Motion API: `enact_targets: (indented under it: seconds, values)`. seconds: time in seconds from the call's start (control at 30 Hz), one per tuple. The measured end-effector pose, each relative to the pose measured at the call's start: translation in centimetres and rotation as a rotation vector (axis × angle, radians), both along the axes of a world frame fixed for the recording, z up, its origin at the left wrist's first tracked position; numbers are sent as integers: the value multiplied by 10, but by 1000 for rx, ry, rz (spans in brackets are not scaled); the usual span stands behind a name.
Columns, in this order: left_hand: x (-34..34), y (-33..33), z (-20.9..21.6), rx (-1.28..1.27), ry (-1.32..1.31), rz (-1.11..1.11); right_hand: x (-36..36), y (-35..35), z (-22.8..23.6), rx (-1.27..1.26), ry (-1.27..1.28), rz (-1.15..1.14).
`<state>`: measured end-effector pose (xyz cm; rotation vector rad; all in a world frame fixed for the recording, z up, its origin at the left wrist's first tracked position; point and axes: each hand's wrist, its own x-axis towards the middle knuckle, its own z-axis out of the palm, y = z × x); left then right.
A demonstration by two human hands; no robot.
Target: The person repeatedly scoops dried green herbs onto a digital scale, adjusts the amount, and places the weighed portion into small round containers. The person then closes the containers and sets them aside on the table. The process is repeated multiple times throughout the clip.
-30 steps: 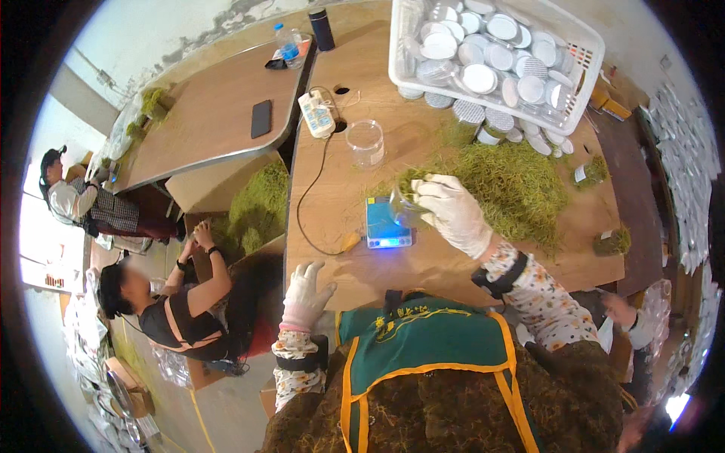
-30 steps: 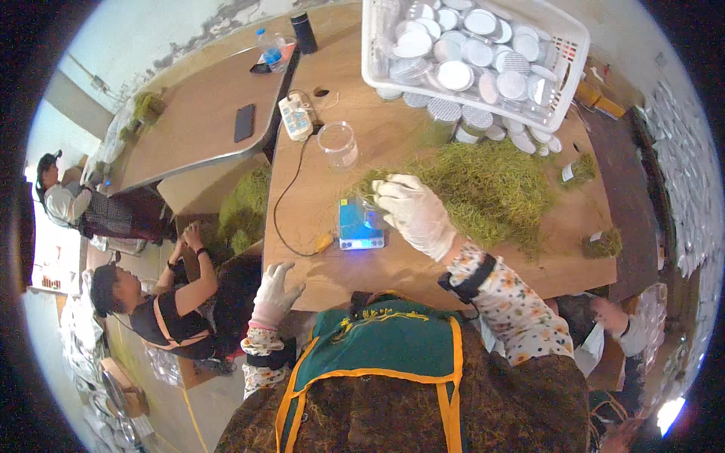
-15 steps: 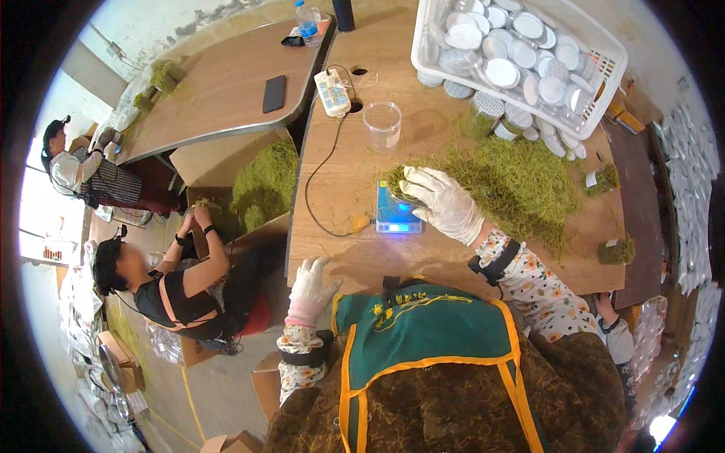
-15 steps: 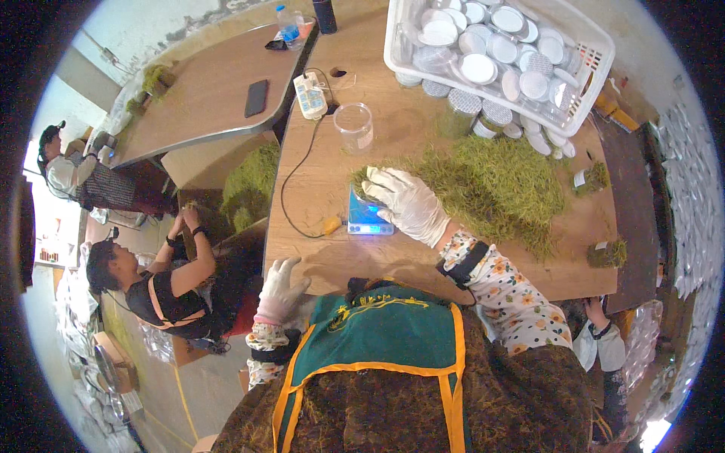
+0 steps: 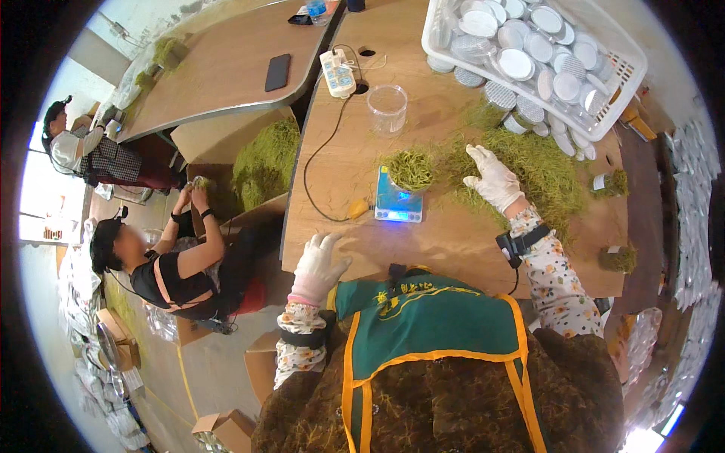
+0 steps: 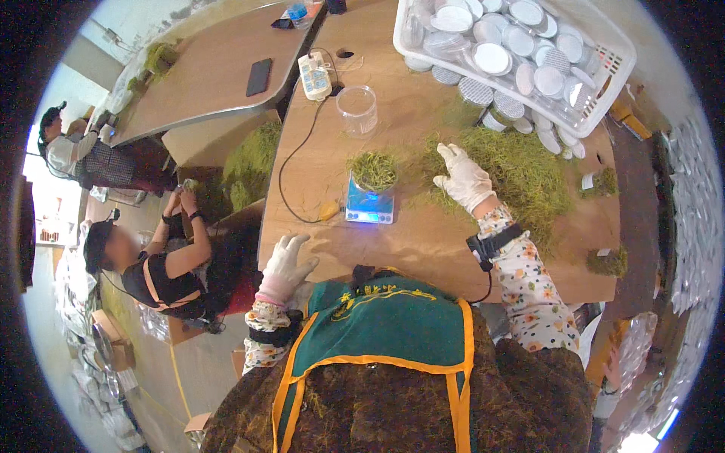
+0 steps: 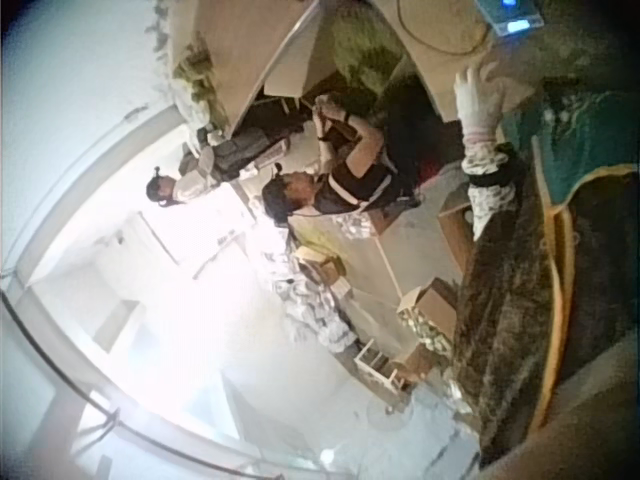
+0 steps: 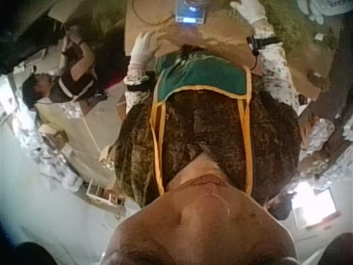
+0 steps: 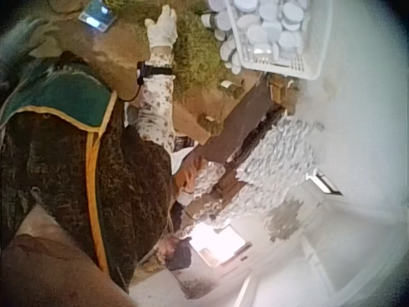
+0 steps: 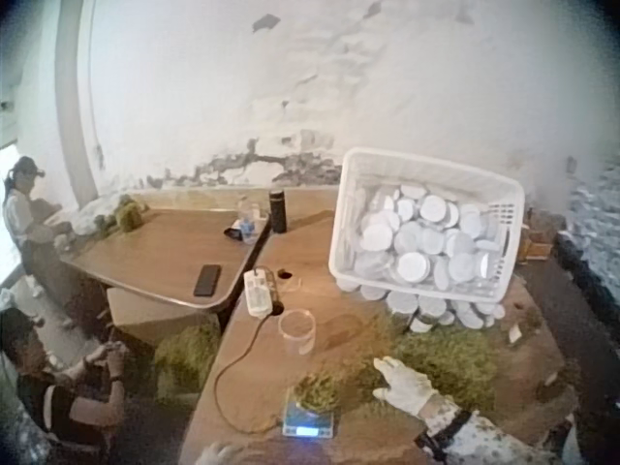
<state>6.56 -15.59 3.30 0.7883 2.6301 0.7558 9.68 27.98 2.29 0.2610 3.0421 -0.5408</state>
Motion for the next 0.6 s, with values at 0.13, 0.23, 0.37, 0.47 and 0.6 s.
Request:
enact_targets:
  seconds: [0.13,0.23,0.37,0.47,0.6]
  values:
    - [2,-3,-2,27,32,7,-19,-16,11,82,-454,-75]
    - [4,-8,-2,27,9,29,-32,-22,16,202,-665,26]
    - [6,-14,-5,20,-9,46,-32,-10,-10,204,-527,20]
    - [5,-15,-9,17,-5,34,-23,6,-41,147,-299,-5]
    - [2,-10,-10,2,2,19,-7,27,-64,92,-133,21]
